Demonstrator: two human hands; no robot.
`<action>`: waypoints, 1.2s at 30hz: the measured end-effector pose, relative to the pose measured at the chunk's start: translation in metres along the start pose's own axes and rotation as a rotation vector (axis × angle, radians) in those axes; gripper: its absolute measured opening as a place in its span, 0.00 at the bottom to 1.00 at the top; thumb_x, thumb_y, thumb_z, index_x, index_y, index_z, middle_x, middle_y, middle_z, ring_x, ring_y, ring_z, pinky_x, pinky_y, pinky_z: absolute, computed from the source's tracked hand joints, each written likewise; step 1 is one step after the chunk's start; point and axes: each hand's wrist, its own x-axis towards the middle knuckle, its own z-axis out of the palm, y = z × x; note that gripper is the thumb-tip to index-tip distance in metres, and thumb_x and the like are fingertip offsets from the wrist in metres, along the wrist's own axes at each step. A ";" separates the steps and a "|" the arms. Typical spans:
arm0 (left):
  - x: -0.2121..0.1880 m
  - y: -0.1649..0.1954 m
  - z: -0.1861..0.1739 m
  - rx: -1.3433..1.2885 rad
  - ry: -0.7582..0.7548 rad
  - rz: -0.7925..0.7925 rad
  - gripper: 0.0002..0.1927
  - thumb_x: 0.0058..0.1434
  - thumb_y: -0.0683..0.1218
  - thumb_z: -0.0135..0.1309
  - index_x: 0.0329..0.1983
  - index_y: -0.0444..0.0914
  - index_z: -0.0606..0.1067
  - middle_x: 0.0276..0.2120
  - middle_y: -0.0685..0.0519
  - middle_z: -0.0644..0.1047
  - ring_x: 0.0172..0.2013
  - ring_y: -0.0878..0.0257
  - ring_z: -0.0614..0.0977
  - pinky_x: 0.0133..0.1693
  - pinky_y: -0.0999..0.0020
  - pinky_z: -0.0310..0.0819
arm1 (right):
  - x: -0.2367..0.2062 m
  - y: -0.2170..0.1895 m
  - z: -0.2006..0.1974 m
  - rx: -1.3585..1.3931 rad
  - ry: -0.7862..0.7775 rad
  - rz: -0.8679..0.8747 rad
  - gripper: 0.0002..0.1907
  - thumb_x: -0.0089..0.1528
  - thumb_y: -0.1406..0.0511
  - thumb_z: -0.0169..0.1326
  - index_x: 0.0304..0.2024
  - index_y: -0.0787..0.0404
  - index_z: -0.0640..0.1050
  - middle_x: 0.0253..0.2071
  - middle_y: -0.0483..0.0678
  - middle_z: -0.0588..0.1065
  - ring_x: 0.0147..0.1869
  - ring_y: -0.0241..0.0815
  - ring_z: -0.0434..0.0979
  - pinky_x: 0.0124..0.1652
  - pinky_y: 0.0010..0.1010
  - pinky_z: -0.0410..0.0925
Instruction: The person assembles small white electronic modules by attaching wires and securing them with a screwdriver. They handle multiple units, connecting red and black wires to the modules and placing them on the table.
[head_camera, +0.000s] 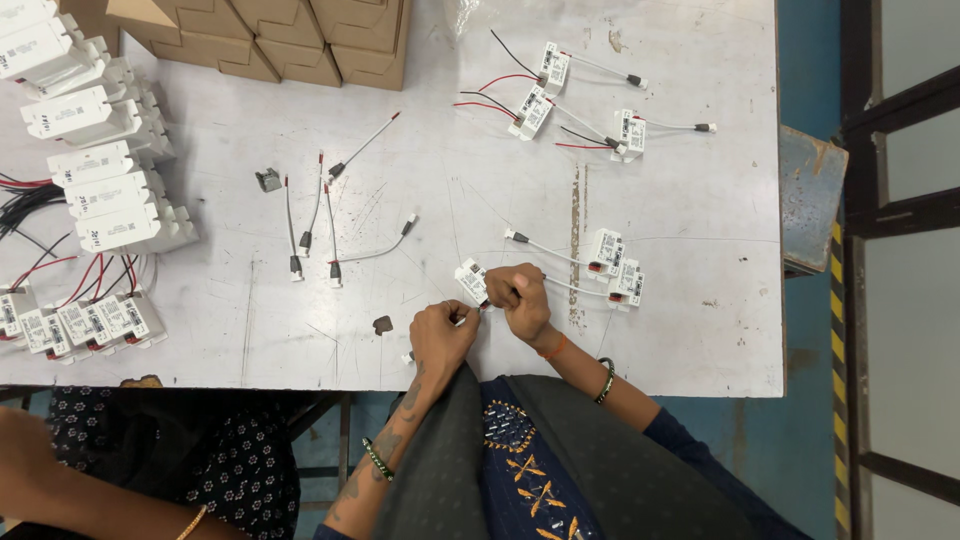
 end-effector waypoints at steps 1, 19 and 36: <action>0.000 0.000 0.000 -0.003 0.002 -0.003 0.12 0.53 0.50 0.59 0.30 0.37 0.85 0.22 0.46 0.82 0.25 0.51 0.84 0.33 0.61 0.76 | 0.000 0.000 0.000 -0.018 -0.014 0.000 0.30 0.69 0.52 0.39 0.17 0.59 0.51 0.16 0.44 0.53 0.22 0.36 0.49 0.24 0.31 0.47; 0.021 0.000 -0.002 -0.031 0.018 0.005 0.12 0.53 0.50 0.60 0.30 0.36 0.85 0.23 0.45 0.82 0.25 0.51 0.84 0.32 0.61 0.76 | 0.018 0.005 -0.006 0.028 0.058 0.038 0.31 0.69 0.50 0.40 0.17 0.60 0.52 0.17 0.46 0.54 0.21 0.37 0.49 0.24 0.32 0.47; 0.020 0.001 -0.001 -0.076 -0.002 -0.022 0.11 0.53 0.49 0.60 0.30 0.37 0.85 0.22 0.46 0.82 0.24 0.53 0.84 0.32 0.62 0.76 | 0.013 0.010 -0.001 -0.064 0.035 0.025 0.32 0.69 0.50 0.40 0.18 0.62 0.51 0.18 0.45 0.52 0.22 0.37 0.49 0.26 0.32 0.46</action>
